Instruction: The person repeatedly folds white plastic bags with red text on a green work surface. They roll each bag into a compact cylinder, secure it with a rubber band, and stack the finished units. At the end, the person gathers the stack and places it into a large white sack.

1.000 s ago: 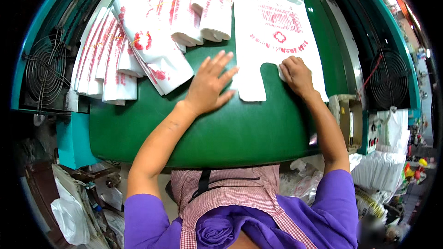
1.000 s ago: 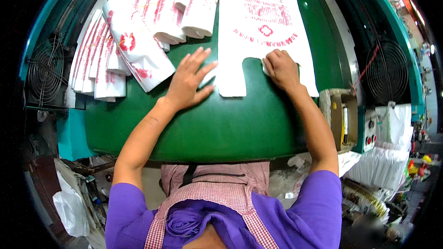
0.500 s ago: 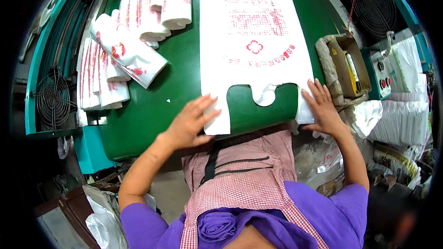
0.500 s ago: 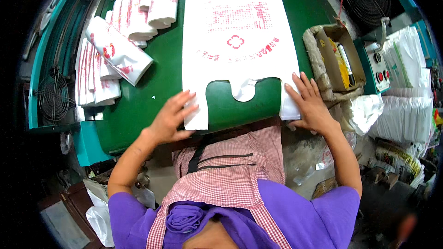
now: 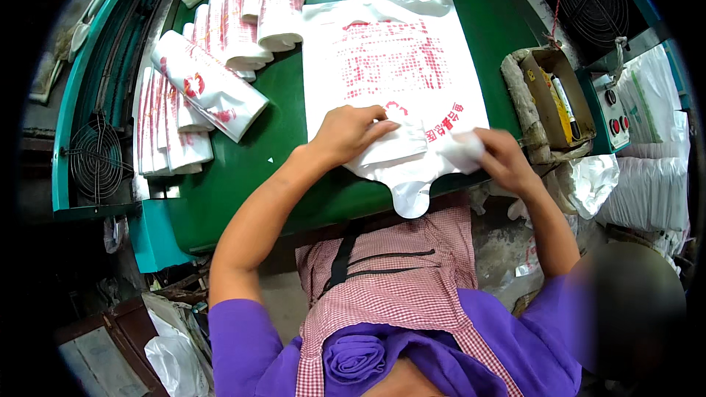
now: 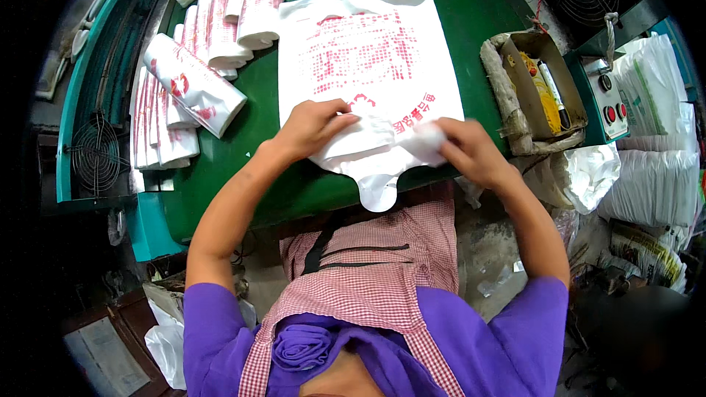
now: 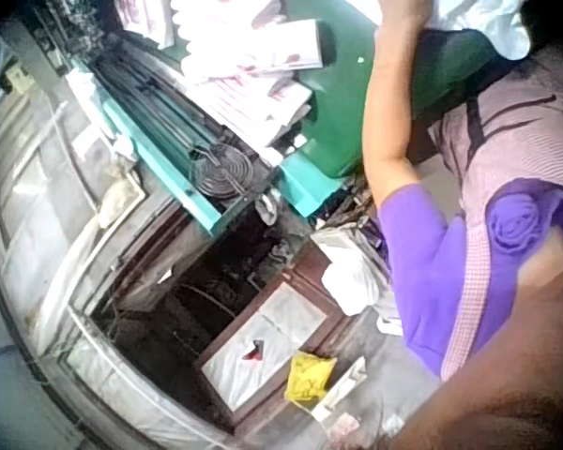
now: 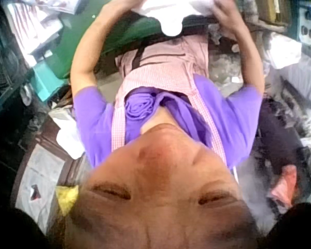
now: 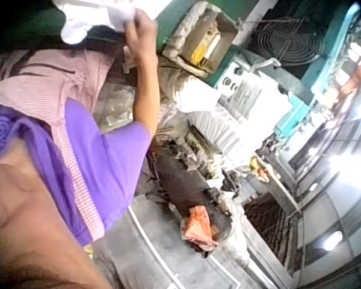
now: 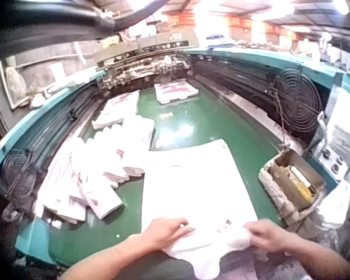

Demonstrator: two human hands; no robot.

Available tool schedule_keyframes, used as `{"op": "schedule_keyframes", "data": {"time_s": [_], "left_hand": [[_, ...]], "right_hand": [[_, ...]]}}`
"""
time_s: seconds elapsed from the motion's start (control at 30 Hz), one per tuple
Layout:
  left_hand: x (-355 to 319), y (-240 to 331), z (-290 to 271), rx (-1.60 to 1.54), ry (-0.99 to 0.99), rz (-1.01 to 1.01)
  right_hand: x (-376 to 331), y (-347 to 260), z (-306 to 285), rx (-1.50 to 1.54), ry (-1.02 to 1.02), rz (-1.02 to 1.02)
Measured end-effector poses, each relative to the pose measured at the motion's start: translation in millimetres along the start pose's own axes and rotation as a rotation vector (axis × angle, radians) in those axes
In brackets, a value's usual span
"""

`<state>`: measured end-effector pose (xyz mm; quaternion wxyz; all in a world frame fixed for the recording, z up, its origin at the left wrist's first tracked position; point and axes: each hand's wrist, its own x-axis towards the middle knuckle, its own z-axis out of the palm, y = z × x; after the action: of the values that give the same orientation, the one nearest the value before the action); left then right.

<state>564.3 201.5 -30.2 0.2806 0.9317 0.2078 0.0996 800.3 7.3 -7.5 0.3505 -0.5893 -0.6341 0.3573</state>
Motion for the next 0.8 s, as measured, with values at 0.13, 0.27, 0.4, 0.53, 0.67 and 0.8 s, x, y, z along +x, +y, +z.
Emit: {"op": "schedule_keyframes", "data": {"time_s": [0.13, 0.27, 0.4, 0.53, 0.67, 0.8], "left_hand": [[12.5, 11.8, 7.5, 0.336, 0.110, 0.065], [-48.2, 17.9, 12.8, 0.305, 0.181, 0.459], [-64.6, 40.7, 27.7, 0.253, -0.064, 0.300], [-35.1, 23.9, 29.8, 0.279, 0.189, 0.383], [23.2, 7.1, -19.4, -0.003, -0.229, -0.071], [43.4, -8.3, -11.1, 0.236, 0.141, -0.005]], "right_hand": [[72.6, -12.6, 30.3, -0.334, 0.026, 0.128], [66.2, 1.0, 62.2, -0.546, 0.020, -0.059], [65.4, 14.2, 63.4, -0.839, 0.103, -0.283], [83.0, 19.7, 19.4, -0.899, -0.007, 0.098], [75.7, -6.4, 9.5, -0.433, 0.112, -0.162], [71.6, -8.1, 36.1, -0.804, 0.033, -0.228]]}}
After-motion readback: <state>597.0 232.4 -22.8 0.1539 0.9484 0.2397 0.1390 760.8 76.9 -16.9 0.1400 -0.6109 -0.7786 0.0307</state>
